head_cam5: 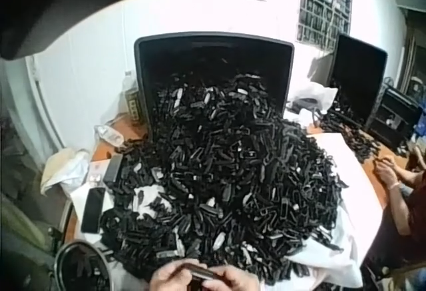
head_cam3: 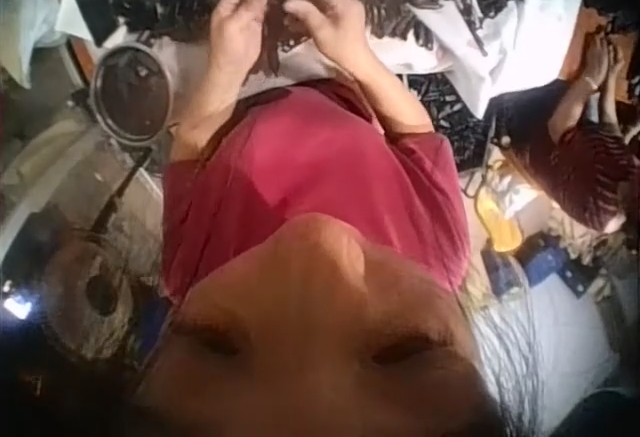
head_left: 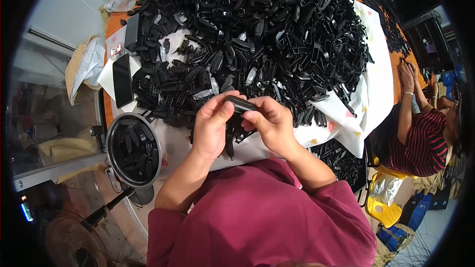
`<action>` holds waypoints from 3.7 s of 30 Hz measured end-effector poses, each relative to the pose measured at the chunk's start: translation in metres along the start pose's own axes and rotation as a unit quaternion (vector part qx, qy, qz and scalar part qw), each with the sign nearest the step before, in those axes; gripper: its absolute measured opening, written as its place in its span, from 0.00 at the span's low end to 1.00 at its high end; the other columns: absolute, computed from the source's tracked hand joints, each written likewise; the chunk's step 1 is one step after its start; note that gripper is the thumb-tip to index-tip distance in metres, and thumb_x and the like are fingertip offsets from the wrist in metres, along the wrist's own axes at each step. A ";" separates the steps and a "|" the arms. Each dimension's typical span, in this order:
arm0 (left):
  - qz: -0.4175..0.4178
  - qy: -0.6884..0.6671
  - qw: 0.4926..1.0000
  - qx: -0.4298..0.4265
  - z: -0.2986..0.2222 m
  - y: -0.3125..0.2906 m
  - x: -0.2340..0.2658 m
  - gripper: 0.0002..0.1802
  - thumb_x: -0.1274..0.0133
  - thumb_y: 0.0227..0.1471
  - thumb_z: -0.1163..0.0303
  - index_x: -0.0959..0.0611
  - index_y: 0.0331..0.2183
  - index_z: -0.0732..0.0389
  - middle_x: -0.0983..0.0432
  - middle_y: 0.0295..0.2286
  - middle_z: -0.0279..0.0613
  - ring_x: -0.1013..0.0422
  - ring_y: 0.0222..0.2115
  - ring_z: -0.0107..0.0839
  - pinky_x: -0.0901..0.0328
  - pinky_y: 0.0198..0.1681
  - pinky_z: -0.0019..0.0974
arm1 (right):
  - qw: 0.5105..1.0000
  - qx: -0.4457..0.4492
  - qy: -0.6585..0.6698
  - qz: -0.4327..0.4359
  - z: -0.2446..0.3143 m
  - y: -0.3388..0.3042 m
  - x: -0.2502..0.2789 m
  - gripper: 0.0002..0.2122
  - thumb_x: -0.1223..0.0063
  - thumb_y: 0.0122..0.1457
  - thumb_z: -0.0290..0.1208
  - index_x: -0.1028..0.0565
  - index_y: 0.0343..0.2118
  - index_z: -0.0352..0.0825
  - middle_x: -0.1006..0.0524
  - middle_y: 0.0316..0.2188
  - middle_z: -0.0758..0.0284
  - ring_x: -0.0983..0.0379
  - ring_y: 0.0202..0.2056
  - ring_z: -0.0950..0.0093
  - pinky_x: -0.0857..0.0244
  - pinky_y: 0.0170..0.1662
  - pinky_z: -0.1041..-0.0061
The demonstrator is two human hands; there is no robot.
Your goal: Assembling small black plastic parts by snapping them together manually.
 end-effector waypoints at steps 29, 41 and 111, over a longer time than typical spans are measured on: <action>-0.050 0.369 0.926 0.057 -0.049 0.055 0.054 0.14 0.50 0.50 0.66 0.27 0.41 0.58 0.29 0.21 0.35 0.40 0.15 0.18 0.46 0.17 0.23 | 0.742 0.292 -0.583 -0.154 0.058 0.122 0.014 0.08 0.48 0.48 0.31 0.26 0.29 0.34 0.27 0.27 0.65 0.29 0.32 0.65 0.34 0.33 0.70; -0.134 0.321 0.937 -0.043 -0.049 0.044 0.057 0.18 0.43 0.45 0.63 0.21 0.38 0.62 0.29 0.21 0.31 0.39 0.19 0.14 0.47 0.20 0.16 | 0.734 0.160 -0.653 -0.098 0.019 0.113 0.008 0.08 0.44 0.44 0.35 0.25 0.22 0.35 0.27 0.22 0.65 0.29 0.30 0.66 0.34 0.33 0.70; -0.127 0.843 0.515 -0.086 -0.016 0.116 -0.013 0.16 0.44 0.40 0.60 0.22 0.29 0.62 0.28 0.32 0.48 0.27 0.29 0.42 0.32 0.29 0.41 | 0.639 0.215 -0.729 -0.119 0.031 0.117 0.040 0.04 0.52 0.42 0.23 0.30 0.24 0.34 0.29 0.26 0.63 0.29 0.29 0.65 0.33 0.30 0.73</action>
Point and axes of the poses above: each hand's wrist, its own y-axis towards the middle knuckle, its own x-axis out of the back of the hand, z = x × y, the point moved 9 cm from there along y, towards the middle knuckle
